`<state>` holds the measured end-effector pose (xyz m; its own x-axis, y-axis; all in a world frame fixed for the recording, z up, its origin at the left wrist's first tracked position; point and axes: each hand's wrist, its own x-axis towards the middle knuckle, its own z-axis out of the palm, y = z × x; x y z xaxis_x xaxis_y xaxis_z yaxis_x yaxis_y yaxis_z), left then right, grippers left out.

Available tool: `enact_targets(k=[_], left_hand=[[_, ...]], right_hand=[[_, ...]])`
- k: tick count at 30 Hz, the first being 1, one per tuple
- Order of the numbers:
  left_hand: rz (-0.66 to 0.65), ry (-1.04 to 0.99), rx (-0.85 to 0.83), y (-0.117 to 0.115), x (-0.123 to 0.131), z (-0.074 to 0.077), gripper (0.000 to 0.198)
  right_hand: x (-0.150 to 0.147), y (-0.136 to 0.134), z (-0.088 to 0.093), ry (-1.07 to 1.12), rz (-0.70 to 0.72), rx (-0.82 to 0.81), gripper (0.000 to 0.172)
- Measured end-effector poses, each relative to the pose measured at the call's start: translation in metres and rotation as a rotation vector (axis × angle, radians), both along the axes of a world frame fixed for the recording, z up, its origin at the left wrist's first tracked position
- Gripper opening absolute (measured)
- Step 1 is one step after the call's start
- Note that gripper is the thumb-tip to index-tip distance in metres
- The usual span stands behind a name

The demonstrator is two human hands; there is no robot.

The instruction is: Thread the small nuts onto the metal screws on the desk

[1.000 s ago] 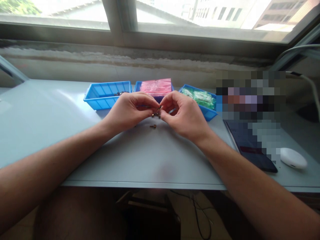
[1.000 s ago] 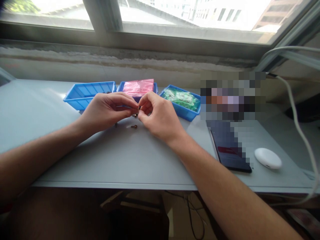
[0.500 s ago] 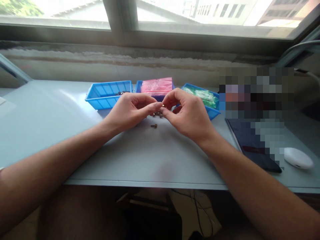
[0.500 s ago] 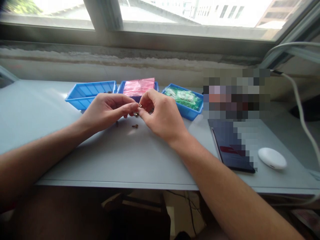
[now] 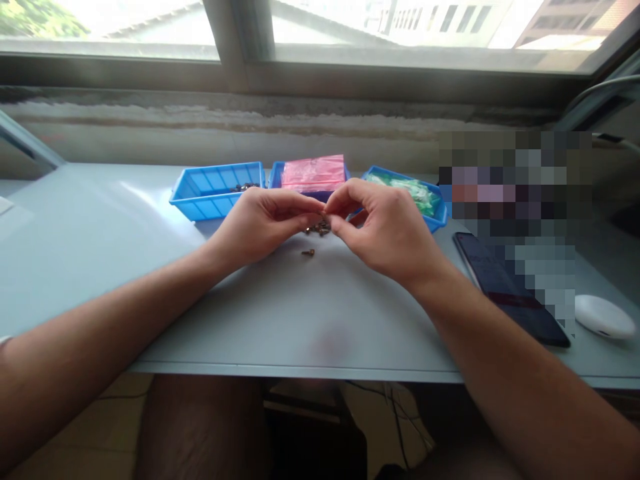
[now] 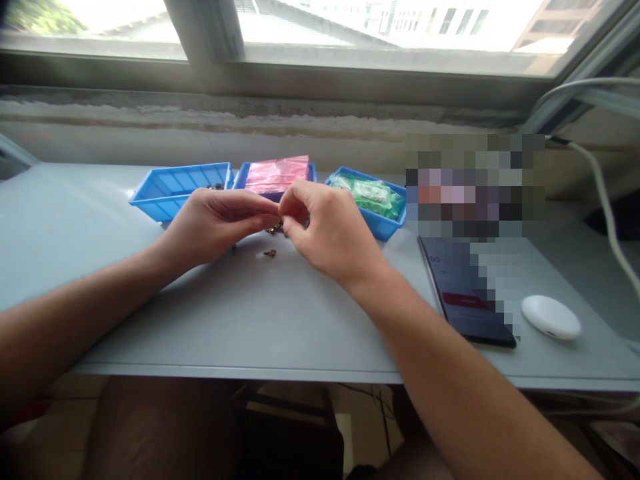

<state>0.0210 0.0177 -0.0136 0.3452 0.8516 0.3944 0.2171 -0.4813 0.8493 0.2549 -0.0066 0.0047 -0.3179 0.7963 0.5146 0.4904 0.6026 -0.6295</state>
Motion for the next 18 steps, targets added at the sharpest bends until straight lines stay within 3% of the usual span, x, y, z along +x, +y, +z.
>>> enact_targets(k=[4, 11, 14, 18], left_hand=[[-0.026, -0.025, 0.025, -0.002, 0.001, 0.002, 0.018], [-0.004, -0.162, -0.092, -0.008, 0.004, 0.006, 0.02], [0.014, -0.175, -0.128, -0.01, 0.004, 0.008, 0.017], [-0.004, -0.167, -0.168, -0.011, 0.003, 0.009, 0.032]], right_hand=[[0.001, -0.003, 0.002, 0.013, 0.02, -0.072, 0.02], [-0.007, -0.009, 0.008, 0.031, -0.017, -0.105, 0.022], [-0.013, -0.012, 0.016, -0.076, -0.103, -0.052, 0.022], [-0.021, -0.016, 0.024, -0.177, -0.213, -0.045, 0.019]])
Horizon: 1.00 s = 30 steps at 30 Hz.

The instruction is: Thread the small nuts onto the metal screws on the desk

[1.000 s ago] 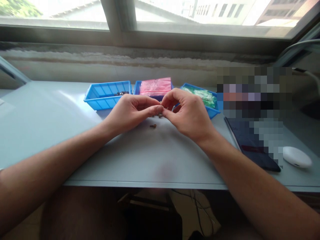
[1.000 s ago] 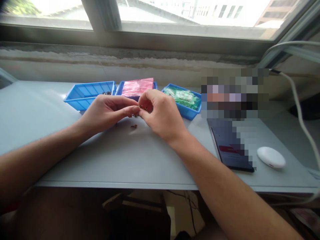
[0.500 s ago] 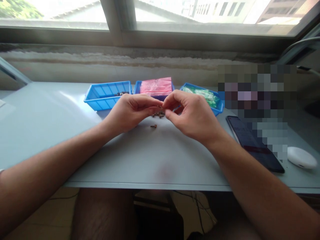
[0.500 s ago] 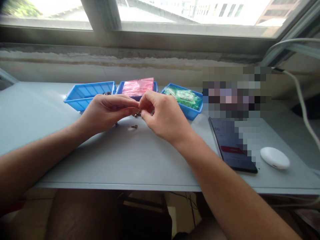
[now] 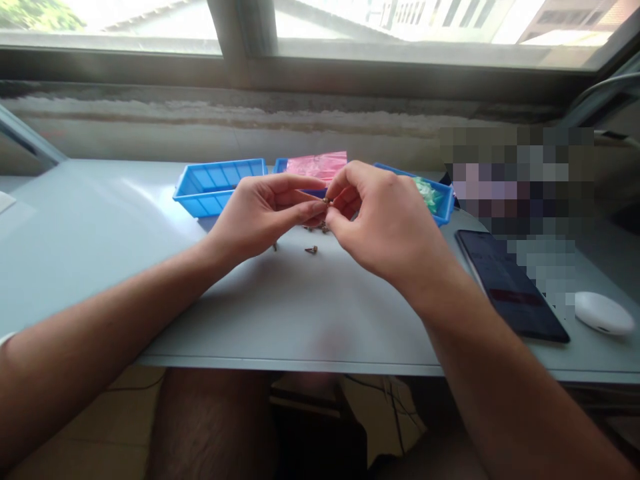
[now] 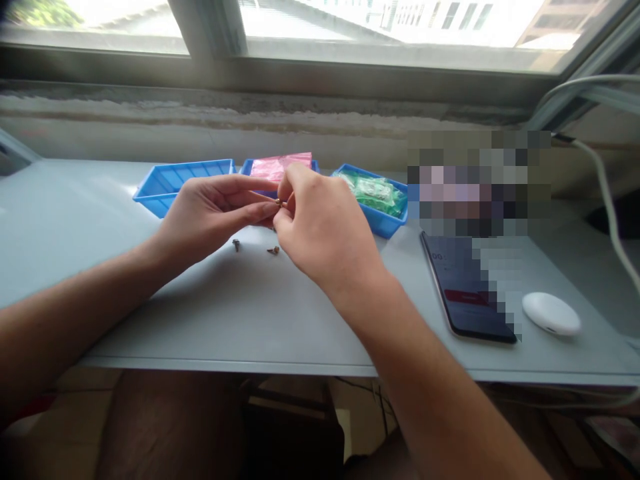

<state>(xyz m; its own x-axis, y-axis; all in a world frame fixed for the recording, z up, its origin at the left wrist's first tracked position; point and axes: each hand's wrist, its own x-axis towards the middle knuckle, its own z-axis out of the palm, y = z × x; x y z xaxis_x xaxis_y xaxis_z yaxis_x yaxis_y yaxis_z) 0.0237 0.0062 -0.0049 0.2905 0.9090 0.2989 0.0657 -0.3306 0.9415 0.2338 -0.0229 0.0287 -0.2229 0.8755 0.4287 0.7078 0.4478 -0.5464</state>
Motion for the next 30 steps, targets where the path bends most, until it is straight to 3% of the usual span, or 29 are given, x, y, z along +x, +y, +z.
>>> enact_targets(k=[5, 15, 22, 30], left_hand=[[-0.044, 0.049, -0.012, 0.003, -0.001, -0.003, 0.041], [-0.004, 0.227, 0.045, 0.005, -0.004, 0.0, 0.031], [-0.016, 0.147, 0.026, 0.007, -0.003, -0.001, 0.03], [0.029, 0.14, 0.067, 0.009, -0.004, -0.002, 0.02]], right_hand=[[-0.004, 0.004, -0.007, -0.087, -0.016, -0.002, 0.018], [0.0, 0.008, -0.021, 0.03, 0.063, 0.09, 0.024], [0.003, 0.01, -0.023, 0.059, 0.139, 0.099, 0.025], [0.002, 0.007, -0.022, 0.178, 0.075, 0.043, 0.017]])
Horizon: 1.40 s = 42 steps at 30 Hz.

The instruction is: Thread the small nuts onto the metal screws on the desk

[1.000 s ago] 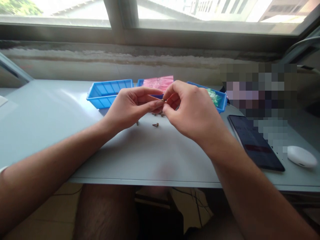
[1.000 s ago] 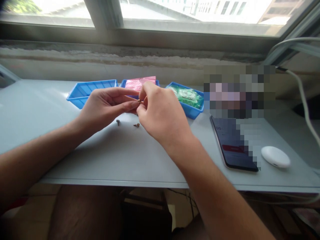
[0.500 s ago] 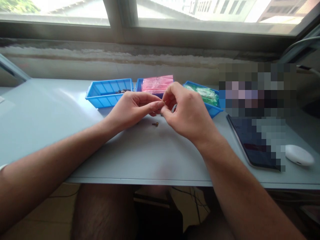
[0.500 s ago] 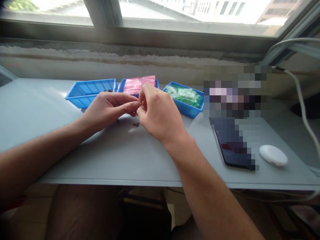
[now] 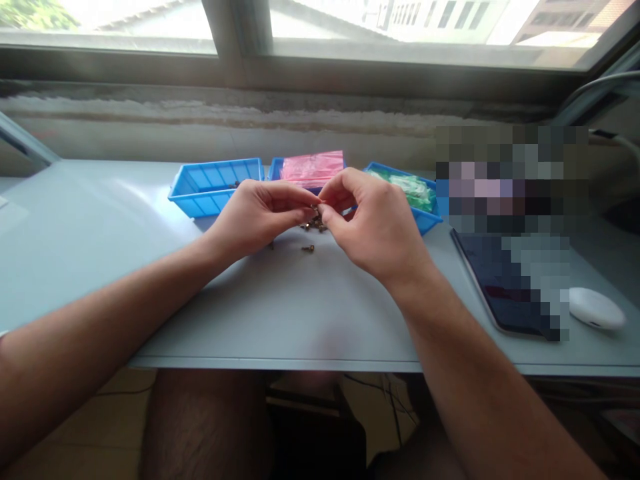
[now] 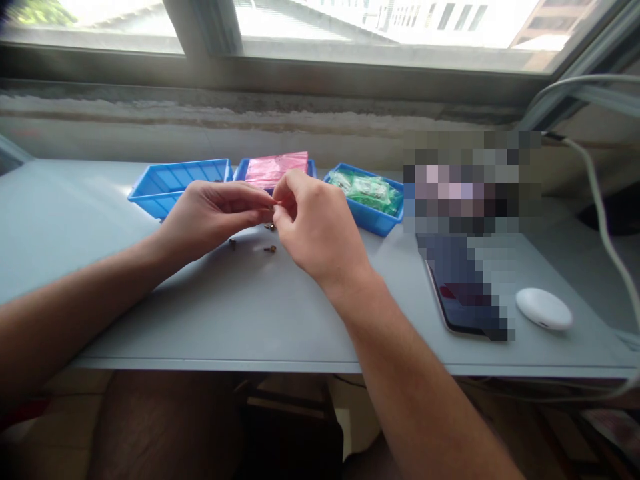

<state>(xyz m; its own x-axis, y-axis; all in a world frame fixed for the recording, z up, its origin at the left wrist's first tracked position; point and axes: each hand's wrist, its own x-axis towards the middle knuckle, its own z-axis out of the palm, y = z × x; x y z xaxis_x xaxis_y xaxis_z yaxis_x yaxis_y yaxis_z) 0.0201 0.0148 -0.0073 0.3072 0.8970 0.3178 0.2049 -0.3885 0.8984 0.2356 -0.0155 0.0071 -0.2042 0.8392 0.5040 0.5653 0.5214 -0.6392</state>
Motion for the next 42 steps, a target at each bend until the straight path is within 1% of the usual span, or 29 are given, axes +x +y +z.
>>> enact_targets(k=[5, 11, 16, 19, 23, 27, 32, 36, 39, 42], left_hand=[[0.004, 0.019, 0.047, 0.0, 0.0, 0.0, 0.019], [-0.025, -0.012, -0.033, 0.002, -0.001, -0.003, 0.031], [-0.052, 0.003, -0.038, 0.002, 0.0, 0.0, 0.031], [-0.041, 0.031, -0.03, 0.0, 0.001, 0.003, 0.032], [-0.008, 0.076, -0.028, -0.002, 0.001, 0.005, 0.034], [0.024, 0.098, -0.035, -0.002, 0.001, 0.005, 0.039], [0.008, 0.095, -0.03, -0.003, 0.001, 0.007, 0.049], [-0.006, 0.119, -0.013, -0.006, 0.002, 0.013, 0.053], [-0.005, 0.127, -0.008, -0.006, 0.002, 0.013, 0.05], [0.0, 0.11, -0.011, -0.003, 0.0, 0.008, 0.041]], right_hand=[[0.002, 0.002, 0.003, -0.005, -0.002, 0.002, 0.018], [0.002, 0.006, 0.002, -0.034, -0.024, 0.047, 0.022], [0.002, 0.007, 0.002, -0.085, -0.036, 0.088, 0.025], [0.001, 0.005, 0.002, -0.118, -0.027, 0.098, 0.027], [-0.001, 0.004, 0.002, -0.126, -0.029, 0.073, 0.024], [-0.003, 0.004, 0.001, -0.14, -0.041, 0.075, 0.024], [-0.005, 0.002, 0.001, -0.12, -0.028, 0.067, 0.026], [-0.005, 0.001, 0.003, -0.097, -0.024, 0.087, 0.021], [-0.004, 0.002, 0.003, -0.091, -0.053, 0.109, 0.023], [-0.004, 0.004, 0.001, -0.111, -0.026, 0.1, 0.023]])
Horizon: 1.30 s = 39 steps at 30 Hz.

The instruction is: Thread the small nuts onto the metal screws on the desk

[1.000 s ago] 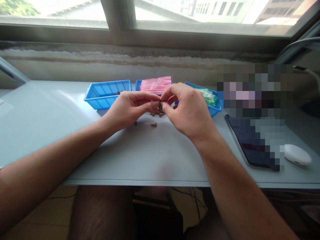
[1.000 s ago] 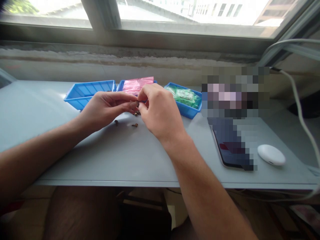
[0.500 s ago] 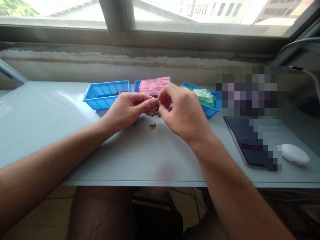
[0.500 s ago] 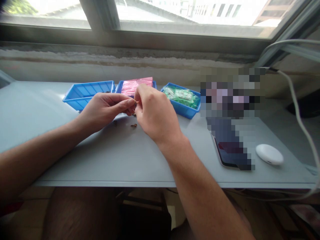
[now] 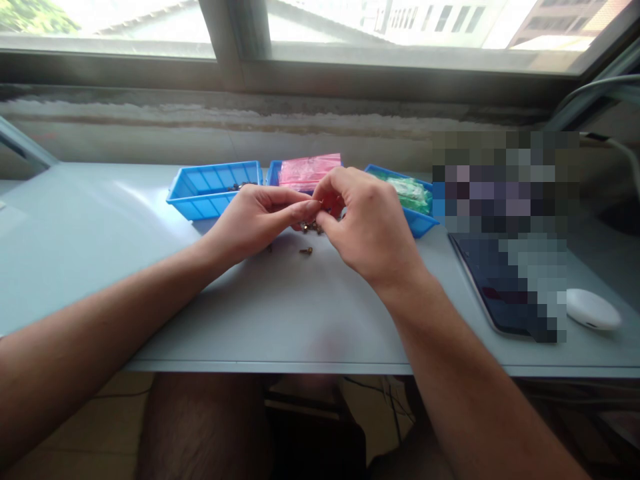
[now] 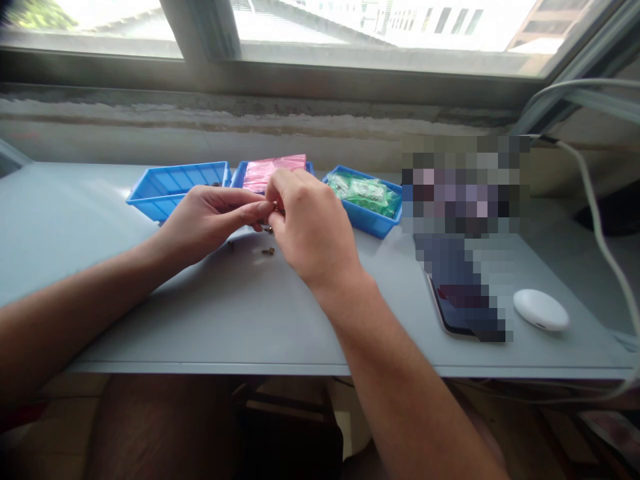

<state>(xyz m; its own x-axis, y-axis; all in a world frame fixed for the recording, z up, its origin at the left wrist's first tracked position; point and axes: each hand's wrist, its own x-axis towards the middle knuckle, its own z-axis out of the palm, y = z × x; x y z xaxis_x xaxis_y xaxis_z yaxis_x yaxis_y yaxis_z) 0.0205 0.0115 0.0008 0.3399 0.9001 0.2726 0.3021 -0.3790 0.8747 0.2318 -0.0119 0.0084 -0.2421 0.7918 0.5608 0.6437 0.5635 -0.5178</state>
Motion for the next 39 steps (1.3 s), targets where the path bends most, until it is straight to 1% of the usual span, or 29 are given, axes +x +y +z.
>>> enact_targets(k=[4, 7, 10, 16, 21, 24, 27, 28, 31, 35, 39], left_hand=[[-0.001, -0.042, -0.013, 0.003, -0.001, -0.005, 0.029], [0.014, -0.047, 0.025, 0.003, 0.0, -0.006, 0.02], [0.009, -0.052, 0.071, 0.003, 0.001, -0.007, 0.015], [0.008, -0.128, 0.111, 0.002, 0.002, -0.01, 0.018], [-0.024, -0.174, 0.111, 0.005, 0.002, -0.013, 0.021], [-0.04, -0.185, 0.099, 0.007, 0.001, -0.016, 0.028], [-0.052, -0.154, 0.076, 0.007, 0.0, -0.014, 0.038], [-0.046, -0.127, 0.074, 0.006, 0.0, -0.012, 0.036], [-0.018, -0.026, 0.089, 0.003, 0.0, -0.004, 0.02], [-0.013, 0.018, 0.076, -0.001, 0.001, 0.002, 0.027], [-0.017, -0.015, 0.035, 0.0, 0.001, -0.002, 0.026]], right_hand=[[0.0, 0.0, -0.003, -0.004, 0.046, -0.072, 0.02], [-0.001, -0.002, -0.002, -0.01, 0.008, -0.062, 0.017], [-0.001, -0.002, 0.0, -0.027, -0.004, -0.053, 0.021], [-0.001, -0.002, 0.0, 0.029, 0.0, -0.093, 0.022], [-0.002, -0.003, -0.001, 0.039, 0.027, -0.108, 0.026], [-0.002, -0.002, -0.001, 0.01, 0.023, -0.108, 0.029], [-0.001, -0.002, 0.001, -0.014, 0.036, -0.095, 0.025], [-0.001, -0.002, 0.001, -0.013, 0.031, -0.09, 0.023], [-0.002, -0.004, 0.003, 0.021, -0.025, -0.064, 0.018], [-0.001, -0.005, 0.003, 0.039, -0.042, -0.061, 0.018], [-0.001, -0.003, 0.002, 0.036, 0.004, -0.103, 0.022]])
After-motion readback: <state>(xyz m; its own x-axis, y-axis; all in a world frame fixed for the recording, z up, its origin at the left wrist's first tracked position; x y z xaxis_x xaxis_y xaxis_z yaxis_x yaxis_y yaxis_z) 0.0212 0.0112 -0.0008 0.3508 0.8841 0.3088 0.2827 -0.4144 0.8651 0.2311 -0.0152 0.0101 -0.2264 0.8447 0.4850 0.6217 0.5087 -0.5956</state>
